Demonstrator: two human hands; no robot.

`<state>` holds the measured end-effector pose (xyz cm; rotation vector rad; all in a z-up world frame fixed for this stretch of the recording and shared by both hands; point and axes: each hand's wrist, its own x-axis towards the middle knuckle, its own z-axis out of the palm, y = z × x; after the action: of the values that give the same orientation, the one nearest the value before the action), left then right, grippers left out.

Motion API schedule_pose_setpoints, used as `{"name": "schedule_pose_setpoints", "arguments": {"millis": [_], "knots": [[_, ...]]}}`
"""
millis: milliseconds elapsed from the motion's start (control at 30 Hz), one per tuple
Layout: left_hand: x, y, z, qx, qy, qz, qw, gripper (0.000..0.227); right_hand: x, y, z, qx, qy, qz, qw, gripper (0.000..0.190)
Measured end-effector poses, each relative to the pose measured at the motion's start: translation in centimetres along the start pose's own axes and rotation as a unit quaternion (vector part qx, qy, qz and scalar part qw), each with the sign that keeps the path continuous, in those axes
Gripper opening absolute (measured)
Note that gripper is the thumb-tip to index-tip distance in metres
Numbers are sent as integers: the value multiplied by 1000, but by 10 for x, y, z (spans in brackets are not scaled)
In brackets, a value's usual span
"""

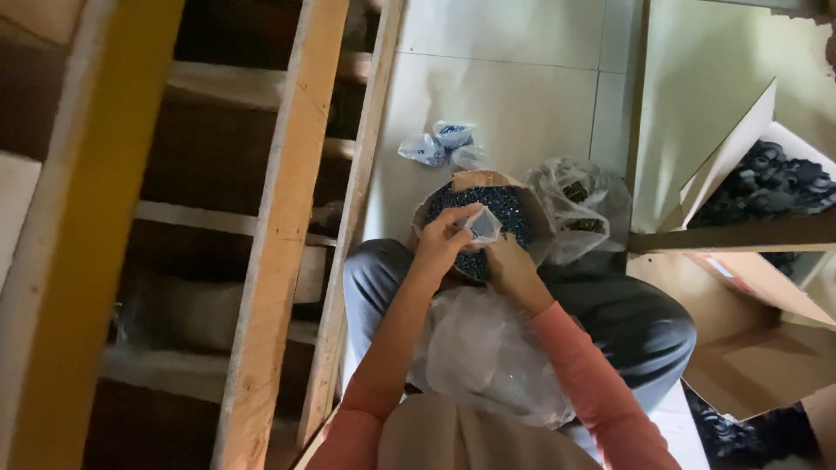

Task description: A person sitting on the floor is manually packaging small blue plastic wall anchors into individual plastic bags.

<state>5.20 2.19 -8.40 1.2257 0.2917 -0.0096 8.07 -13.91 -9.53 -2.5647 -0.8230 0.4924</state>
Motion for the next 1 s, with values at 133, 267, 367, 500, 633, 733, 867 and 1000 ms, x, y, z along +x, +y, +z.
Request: {"name": "schedule_pose_setpoints", "arguments": {"millis": [133, 267, 367, 500, 633, 733, 867, 1000], "knots": [[-3, 5, 1, -6, -2, 23, 1000, 47, 4, 30, 40, -100, -49, -8, 994, 82], [-9, 8, 2, -9, -28, 35, 999, 47, -9, 22, 25, -65, -18, -7, 998, 62], [-17, 19, 3, 22, -41, 38, 998, 46, 17, 54, 53, -14, 2, 24, 1000, 45], [-40, 39, 6, 37, -44, 37, 998, 47, 5, 44, 15, 156, 68, 127, 977, 21], [-57, 50, 9, 32, -71, 61, 995, 46, -17, 48, -17, 366, 70, 144, 917, 34], [-70, 61, 15, 41, -53, 59, 996, 46, -22, 70, -17, 625, 56, 149, 764, 50], [-80, 68, 19, 42, -38, 76, 995, 43, -20, 92, -14, 821, 38, 47, 568, 14], [-93, 87, 33, 30, -24, 82, 996, 47, -51, 38, -74, 899, -21, -27, 436, 21]]}}
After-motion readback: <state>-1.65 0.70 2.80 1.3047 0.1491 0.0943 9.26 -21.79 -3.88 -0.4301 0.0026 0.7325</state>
